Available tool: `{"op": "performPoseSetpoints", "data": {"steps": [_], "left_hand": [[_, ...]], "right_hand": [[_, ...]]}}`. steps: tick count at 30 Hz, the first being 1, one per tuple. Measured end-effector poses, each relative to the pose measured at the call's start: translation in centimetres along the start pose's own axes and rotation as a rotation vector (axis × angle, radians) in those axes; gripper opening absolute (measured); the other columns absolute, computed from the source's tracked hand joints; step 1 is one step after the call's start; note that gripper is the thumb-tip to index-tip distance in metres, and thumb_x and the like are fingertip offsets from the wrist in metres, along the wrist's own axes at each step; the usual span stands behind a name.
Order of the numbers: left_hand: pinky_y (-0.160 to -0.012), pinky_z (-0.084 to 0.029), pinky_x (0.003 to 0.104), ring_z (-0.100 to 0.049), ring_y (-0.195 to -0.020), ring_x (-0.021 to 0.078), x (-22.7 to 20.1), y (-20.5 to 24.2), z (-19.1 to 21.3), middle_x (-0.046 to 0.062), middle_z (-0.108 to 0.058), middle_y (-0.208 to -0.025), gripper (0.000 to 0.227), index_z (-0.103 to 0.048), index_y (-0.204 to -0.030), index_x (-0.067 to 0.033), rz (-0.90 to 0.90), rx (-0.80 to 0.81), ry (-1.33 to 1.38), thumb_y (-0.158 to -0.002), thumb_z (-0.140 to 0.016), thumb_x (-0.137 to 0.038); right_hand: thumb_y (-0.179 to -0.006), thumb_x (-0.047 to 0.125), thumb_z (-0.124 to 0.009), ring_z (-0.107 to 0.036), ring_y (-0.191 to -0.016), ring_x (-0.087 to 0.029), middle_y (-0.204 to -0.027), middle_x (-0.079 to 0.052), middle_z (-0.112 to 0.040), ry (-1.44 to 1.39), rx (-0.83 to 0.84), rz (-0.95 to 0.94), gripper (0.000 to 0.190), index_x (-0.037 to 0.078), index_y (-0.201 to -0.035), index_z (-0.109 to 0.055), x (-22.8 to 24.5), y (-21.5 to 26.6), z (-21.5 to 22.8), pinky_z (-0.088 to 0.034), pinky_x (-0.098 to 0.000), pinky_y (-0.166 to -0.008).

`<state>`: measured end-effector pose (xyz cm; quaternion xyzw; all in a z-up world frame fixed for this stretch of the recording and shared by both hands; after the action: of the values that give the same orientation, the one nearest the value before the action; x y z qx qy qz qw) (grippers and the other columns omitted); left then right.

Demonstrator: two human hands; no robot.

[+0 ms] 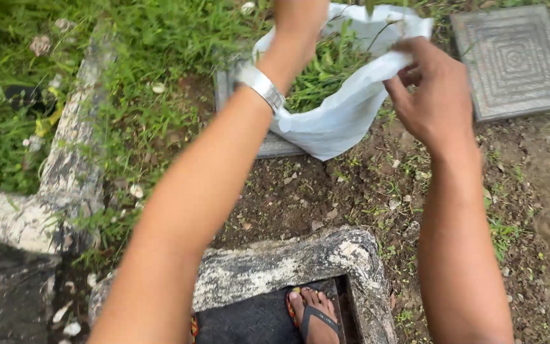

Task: The person is removing weeds by hand from a garden area and placing them in a plastic bag.

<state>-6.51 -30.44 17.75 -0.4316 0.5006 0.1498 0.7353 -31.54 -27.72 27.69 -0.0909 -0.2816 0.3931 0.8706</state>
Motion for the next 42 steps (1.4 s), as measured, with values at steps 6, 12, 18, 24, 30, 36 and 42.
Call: {"op": "performPoseSetpoints", "data": {"steps": [6, 12, 18, 24, 30, 36, 42], "left_hand": [[-0.070, -0.055, 0.044, -0.073, -0.086, 0.0322, 4.1, 10.2, -9.7, 0.016, -0.075, -0.090, 0.018, -0.075, -0.090, -0.0125, -0.244, 0.708, -0.633, -0.093, -0.063, -0.026], [-0.069, -0.054, 0.045, -0.072, -0.081, 0.0307, 1.9, 8.6, -13.6, 0.014, -0.075, -0.088, 0.019, -0.076, -0.092, -0.0142, -0.368, 1.031, -0.761, -0.082, -0.073, -0.031], [-0.069, -0.054, 0.048, -0.070, -0.075, 0.0318, 2.9, 4.9, -11.6, 0.015, -0.073, -0.085, 0.040, -0.075, -0.094, -0.0107, -0.360, 1.289, -0.704, -0.071, -0.087, -0.042], [-0.065, -0.054, 0.052, -0.070, -0.072, 0.0366, -1.3, 3.3, -1.9, 0.020, -0.071, -0.084, 0.042, -0.071, -0.096, -0.0014, -0.344, 0.991, -0.802, -0.092, -0.071, -0.044], [-0.083, -0.047, 0.055, -0.063, -0.099, 0.0401, -7.8, 8.5, 16.4, 0.021, -0.067, -0.109, 0.042, -0.062, -0.122, -0.0026, -0.381, 0.533, -0.608, -0.107, -0.057, -0.042], [-0.100, -0.037, 0.057, -0.053, -0.120, 0.0345, 2.2, 19.6, 24.4, 0.019, -0.056, -0.125, 0.051, -0.056, -0.121, -0.0042, 0.141, 0.456, -1.011, -0.098, -0.054, -0.050], [-0.099, -0.037, 0.062, -0.067, -0.090, 0.0310, 9.9, 25.9, 25.8, 0.014, -0.067, -0.094, 0.064, -0.048, -0.132, -0.0017, 0.689, 0.701, -1.225, -0.103, -0.038, -0.058]], "right_hand": [[-0.095, -0.007, -0.070, -0.072, -0.099, -0.031, -0.109, -0.016, -0.071, -0.003, -0.112, 0.252, 0.018, 0.000, -0.111, -0.066, 1.4, 0.7, 1.0, -0.056, -0.0394, -0.090], [-0.086, -0.003, -0.078, -0.067, -0.100, -0.035, -0.101, -0.014, -0.072, 0.089, -0.048, 0.442, 0.023, 0.005, -0.106, -0.072, 6.5, 0.3, 1.1, -0.049, -0.0463, -0.087], [-0.091, -0.007, -0.065, -0.067, -0.110, -0.032, -0.114, -0.014, -0.070, 0.071, -0.018, 0.514, 0.023, 0.002, -0.112, -0.067, 4.3, 1.0, 1.2, -0.050, -0.0424, -0.098], [-0.090, -0.007, -0.060, -0.064, -0.105, -0.033, -0.111, -0.014, -0.069, 0.125, 0.037, 0.574, 0.022, 0.002, -0.110, -0.065, 6.1, 1.6, 0.4, -0.050, -0.0400, -0.093], [-0.094, -0.009, -0.062, -0.067, -0.103, -0.033, -0.107, -0.016, -0.068, 0.152, 0.059, 0.543, 0.024, 0.000, -0.115, -0.067, 7.2, 2.5, 0.2, -0.051, -0.0415, -0.093], [-0.095, -0.009, -0.060, -0.064, -0.109, -0.031, -0.113, -0.016, -0.064, 0.167, 0.080, 0.501, 0.030, -0.001, -0.124, -0.061, 6.2, 3.6, -0.2, -0.051, -0.0381, -0.101], [-0.097, -0.006, -0.062, -0.065, -0.109, -0.032, -0.113, -0.017, -0.065, 0.163, 0.125, 0.458, 0.026, -0.001, -0.123, -0.063, 7.2, 4.1, -1.8, -0.052, -0.0392, -0.101]]}}
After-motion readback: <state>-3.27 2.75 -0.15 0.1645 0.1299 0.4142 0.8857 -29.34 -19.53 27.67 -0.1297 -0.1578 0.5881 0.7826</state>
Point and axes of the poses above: each hand's wrist, its own y-axis away from the middle knuckle, its own z-axis out of the back of the hand, x = y × z, the point moved 5 cm from there along -y, towards the middle knuckle
